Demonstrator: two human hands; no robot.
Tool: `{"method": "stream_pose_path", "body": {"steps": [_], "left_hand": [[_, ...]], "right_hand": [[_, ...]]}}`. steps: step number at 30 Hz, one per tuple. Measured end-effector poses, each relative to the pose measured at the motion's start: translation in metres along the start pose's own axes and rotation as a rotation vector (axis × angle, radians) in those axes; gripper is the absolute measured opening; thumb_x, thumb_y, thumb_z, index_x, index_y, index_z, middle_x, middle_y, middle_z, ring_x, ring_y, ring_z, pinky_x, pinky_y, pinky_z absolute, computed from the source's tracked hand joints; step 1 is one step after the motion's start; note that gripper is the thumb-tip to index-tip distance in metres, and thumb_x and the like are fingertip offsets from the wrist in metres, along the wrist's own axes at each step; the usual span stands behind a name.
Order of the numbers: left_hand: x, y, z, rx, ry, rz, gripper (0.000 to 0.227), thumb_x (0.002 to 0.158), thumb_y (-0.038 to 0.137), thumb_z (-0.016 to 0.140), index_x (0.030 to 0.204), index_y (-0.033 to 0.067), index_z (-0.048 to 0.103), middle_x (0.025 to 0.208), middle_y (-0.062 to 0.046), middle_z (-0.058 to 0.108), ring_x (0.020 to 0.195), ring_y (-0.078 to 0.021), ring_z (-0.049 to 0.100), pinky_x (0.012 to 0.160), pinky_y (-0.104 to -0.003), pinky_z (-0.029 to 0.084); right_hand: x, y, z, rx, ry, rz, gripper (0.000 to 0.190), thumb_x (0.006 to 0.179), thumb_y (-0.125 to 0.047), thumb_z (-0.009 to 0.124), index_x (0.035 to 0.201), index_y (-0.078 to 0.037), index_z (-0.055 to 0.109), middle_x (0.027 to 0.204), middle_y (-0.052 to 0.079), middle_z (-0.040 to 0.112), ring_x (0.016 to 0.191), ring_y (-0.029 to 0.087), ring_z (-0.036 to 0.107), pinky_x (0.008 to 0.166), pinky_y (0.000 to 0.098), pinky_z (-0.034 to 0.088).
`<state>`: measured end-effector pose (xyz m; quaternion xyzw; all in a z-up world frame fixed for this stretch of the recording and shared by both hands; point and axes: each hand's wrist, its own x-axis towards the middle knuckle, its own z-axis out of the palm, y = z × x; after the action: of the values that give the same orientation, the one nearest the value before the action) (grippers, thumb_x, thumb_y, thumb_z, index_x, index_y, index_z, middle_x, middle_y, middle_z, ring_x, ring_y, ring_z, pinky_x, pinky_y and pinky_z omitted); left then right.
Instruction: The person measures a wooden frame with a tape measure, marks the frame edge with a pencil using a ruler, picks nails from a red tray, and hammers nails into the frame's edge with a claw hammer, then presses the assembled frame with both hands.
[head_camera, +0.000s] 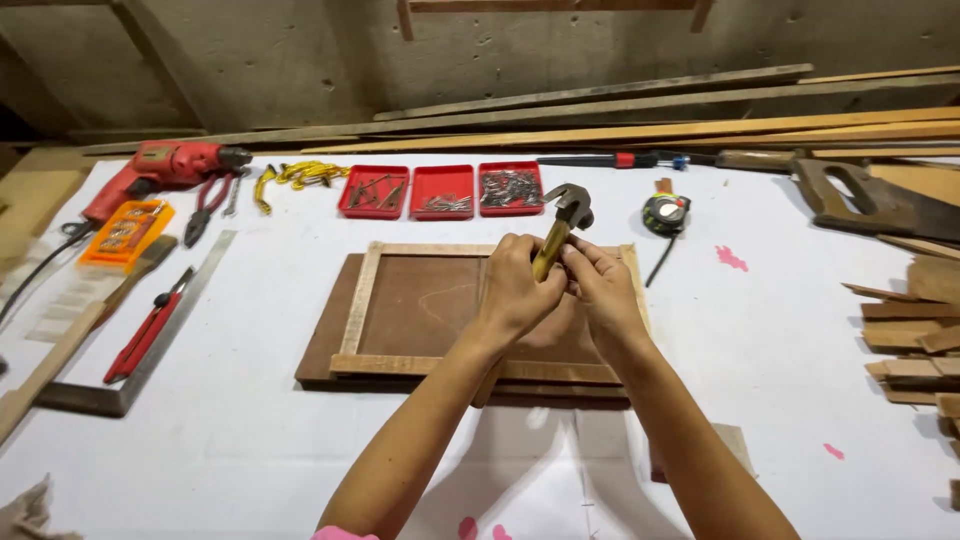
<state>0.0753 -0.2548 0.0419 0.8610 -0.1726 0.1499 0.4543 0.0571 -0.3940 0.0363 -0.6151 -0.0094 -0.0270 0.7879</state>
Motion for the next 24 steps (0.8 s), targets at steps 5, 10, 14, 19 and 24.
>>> {"method": "stream_pose_path", "body": {"steps": [5, 10, 14, 19, 24], "left_hand": [[-0.047, -0.025, -0.047, 0.013, 0.187, -0.005, 0.033, 0.076, 0.018, 0.076, 0.1, -0.0034, 0.07, 0.096, -0.021, 0.067, 0.085, -0.0337, 0.068, 0.078, -0.045, 0.055], [-0.085, -0.06, -0.079, 0.123, 0.254, 0.018, 0.031, 0.074, 0.014, 0.078, 0.096, -0.0055, 0.069, 0.093, -0.021, 0.066, 0.084, -0.0356, 0.066, 0.076, -0.046, 0.055], [-0.112, -0.071, -0.109, 0.129, 0.111, -0.201, 0.021, 0.08, 0.013, 0.074, 0.092, -0.0031, 0.067, 0.088, -0.016, 0.065, 0.078, -0.0291, 0.066, 0.069, -0.043, 0.057], [-0.134, -0.092, -0.128, 0.155, 0.11, -0.246, 0.015, 0.075, 0.006, 0.074, 0.085, -0.0018, 0.066, 0.086, -0.015, 0.065, 0.078, -0.0279, 0.066, 0.067, -0.042, 0.058], [-0.14, -0.084, -0.15, 0.118, 0.114, -0.386, 0.017, 0.08, 0.013, 0.076, 0.087, 0.0002, 0.067, 0.087, -0.014, 0.066, 0.074, -0.027, 0.068, 0.065, -0.041, 0.06]], "right_hand": [[-0.019, 0.023, 0.057, -0.018, -0.061, 0.035, 0.03, 0.101, -0.018, 0.062, 0.123, 0.001, 0.07, 0.105, 0.007, 0.074, 0.089, 0.01, 0.069, 0.079, 0.0252, 0.057], [-0.041, 0.046, 0.104, -0.088, -0.111, 0.006, 0.027, 0.1, -0.017, 0.067, 0.118, 0.002, 0.074, 0.101, 0.011, 0.076, 0.086, 0.012, 0.07, 0.076, 0.0268, 0.058], [-0.054, 0.07, 0.135, -0.144, -0.161, 0.021, 0.03, 0.096, -0.017, 0.069, 0.118, 0.002, 0.072, 0.099, 0.014, 0.077, 0.082, 0.016, 0.073, 0.07, 0.0303, 0.064], [-0.074, 0.072, 0.169, -0.162, -0.204, 0.1, 0.031, 0.095, -0.017, 0.069, 0.12, 0.002, 0.071, 0.098, 0.014, 0.077, 0.08, 0.018, 0.074, 0.064, 0.03, 0.065], [-0.081, 0.076, 0.182, -0.343, -0.277, 0.05, 0.033, 0.097, -0.018, 0.063, 0.126, -0.002, 0.067, 0.105, 0.012, 0.075, 0.089, 0.016, 0.076, 0.071, 0.0277, 0.067]]}}
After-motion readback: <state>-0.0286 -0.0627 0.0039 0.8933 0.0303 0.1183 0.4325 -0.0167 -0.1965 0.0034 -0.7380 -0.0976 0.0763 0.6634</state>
